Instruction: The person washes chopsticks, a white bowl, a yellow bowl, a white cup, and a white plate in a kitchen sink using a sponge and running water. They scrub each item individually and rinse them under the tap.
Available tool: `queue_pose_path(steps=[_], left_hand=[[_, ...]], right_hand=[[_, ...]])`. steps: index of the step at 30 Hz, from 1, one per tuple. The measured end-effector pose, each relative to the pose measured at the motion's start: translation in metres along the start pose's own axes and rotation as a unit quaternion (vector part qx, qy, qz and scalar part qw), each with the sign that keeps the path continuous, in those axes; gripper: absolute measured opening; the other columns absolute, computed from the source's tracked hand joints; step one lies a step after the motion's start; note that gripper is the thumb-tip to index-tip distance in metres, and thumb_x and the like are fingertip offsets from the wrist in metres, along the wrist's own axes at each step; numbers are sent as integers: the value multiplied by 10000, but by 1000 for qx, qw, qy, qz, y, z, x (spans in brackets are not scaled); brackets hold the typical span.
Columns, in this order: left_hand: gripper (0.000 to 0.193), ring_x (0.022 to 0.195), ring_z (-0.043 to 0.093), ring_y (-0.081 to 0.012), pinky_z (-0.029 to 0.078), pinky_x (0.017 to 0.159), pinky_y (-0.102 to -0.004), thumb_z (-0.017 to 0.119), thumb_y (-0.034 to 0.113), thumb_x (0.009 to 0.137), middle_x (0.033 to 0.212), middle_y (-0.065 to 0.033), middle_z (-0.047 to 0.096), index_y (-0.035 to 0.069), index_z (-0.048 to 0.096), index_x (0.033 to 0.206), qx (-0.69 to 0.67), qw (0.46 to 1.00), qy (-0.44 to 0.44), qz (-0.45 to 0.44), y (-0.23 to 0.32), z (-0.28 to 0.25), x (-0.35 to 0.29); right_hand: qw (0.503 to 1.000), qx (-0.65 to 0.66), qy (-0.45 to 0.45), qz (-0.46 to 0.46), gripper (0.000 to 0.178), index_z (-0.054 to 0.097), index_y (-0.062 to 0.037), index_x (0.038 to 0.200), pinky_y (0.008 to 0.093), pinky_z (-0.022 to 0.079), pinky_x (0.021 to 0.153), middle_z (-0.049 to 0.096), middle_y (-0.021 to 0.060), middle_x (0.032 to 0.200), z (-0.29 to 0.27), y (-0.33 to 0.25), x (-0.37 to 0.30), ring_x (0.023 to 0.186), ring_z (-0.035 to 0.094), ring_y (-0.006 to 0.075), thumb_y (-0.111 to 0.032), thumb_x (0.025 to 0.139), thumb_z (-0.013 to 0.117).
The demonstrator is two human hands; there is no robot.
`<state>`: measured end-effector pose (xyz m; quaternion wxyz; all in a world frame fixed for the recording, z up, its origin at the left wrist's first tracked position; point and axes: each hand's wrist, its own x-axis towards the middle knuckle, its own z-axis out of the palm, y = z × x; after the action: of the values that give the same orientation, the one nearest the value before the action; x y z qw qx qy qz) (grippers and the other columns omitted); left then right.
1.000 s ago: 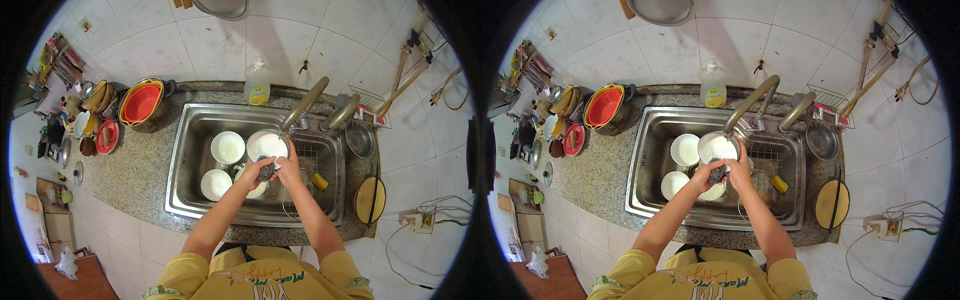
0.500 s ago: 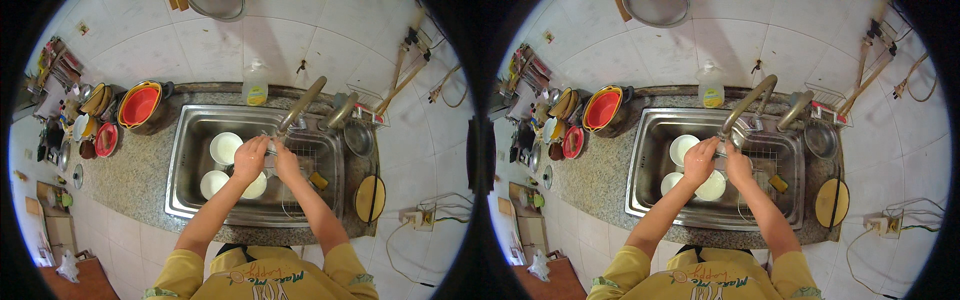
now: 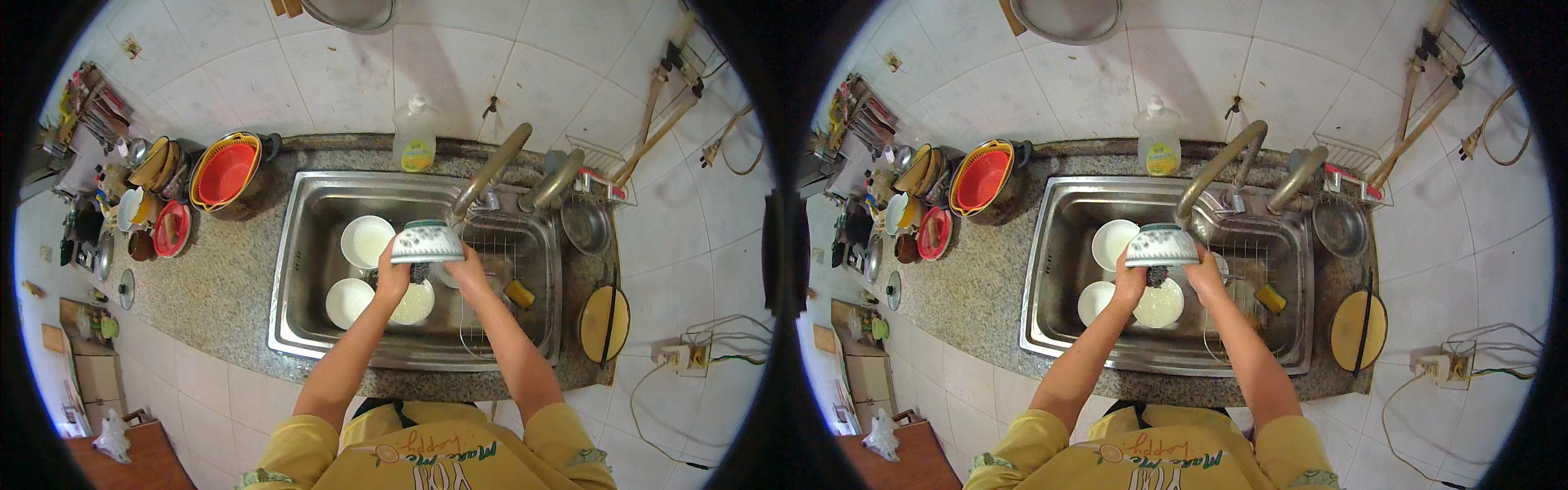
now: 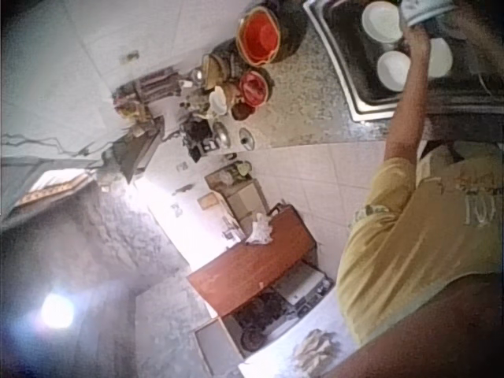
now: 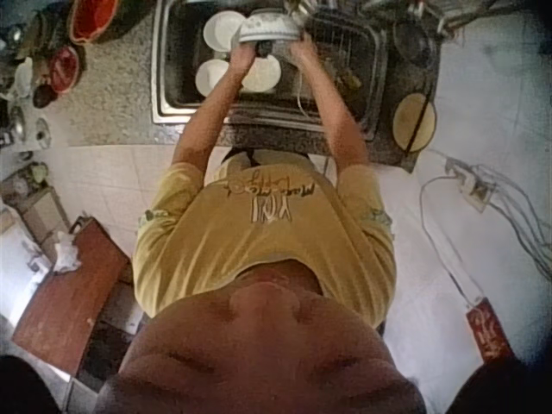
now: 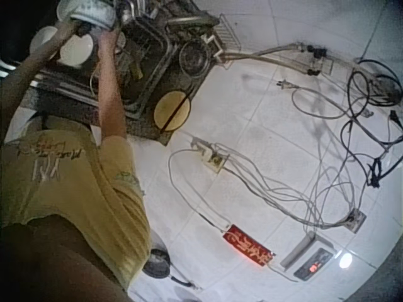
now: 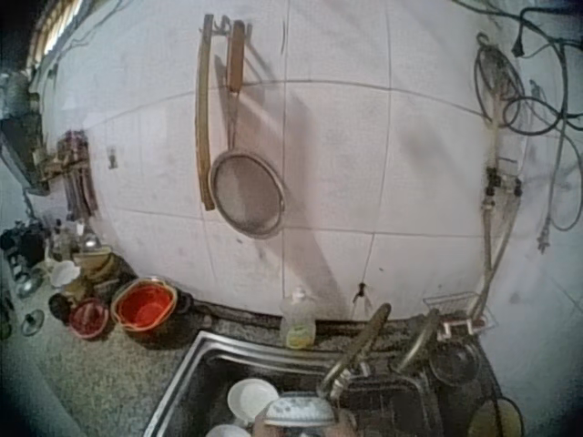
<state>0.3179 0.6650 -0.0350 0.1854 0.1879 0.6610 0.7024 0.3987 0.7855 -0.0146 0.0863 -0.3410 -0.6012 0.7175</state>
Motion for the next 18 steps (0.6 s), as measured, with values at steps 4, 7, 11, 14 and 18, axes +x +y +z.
queue_pose_path(steps=[4,7,11,14,18], left_hand=[[361,894,571,-240,425,766,-296,456,-54,721,914,-170,588,37,500,1067,164,977,89,103,29,-10,-1],[395,935,549,-286,421,789,-330,481,-42,709,975,-171,569,48,482,1094,231,954,111,158,32,-16,-1],[511,943,524,-337,416,804,-369,556,-16,668,1014,-163,553,43,420,1157,308,925,63,214,33,-14,-4],[594,974,507,-341,406,817,-356,625,29,655,1043,-202,523,35,362,1187,283,955,-92,-8,29,-24,-7],[592,988,485,-330,391,836,-360,691,106,647,1060,-213,476,22,382,1144,278,958,-43,49,42,-17,-24]], right_hand=[[912,369,-103,148,258,449,22,1054,348,353,929,496,123,1069,-9,5,-11,1010,474,257,-117,838,467],[827,527,-94,170,208,457,15,1014,372,343,955,504,123,1052,4,-22,-26,1042,459,246,-134,871,430],[823,556,-80,86,286,417,35,1087,402,347,932,491,132,1098,10,-20,-19,1042,463,239,-131,858,456],[859,504,-85,32,242,464,15,1047,378,379,894,533,117,1038,3,-20,-14,966,510,218,-118,845,484],[934,356,-12,-16,161,538,-11,941,291,423,752,574,52,905,2,-30,-23,824,542,134,-133,838,518]])
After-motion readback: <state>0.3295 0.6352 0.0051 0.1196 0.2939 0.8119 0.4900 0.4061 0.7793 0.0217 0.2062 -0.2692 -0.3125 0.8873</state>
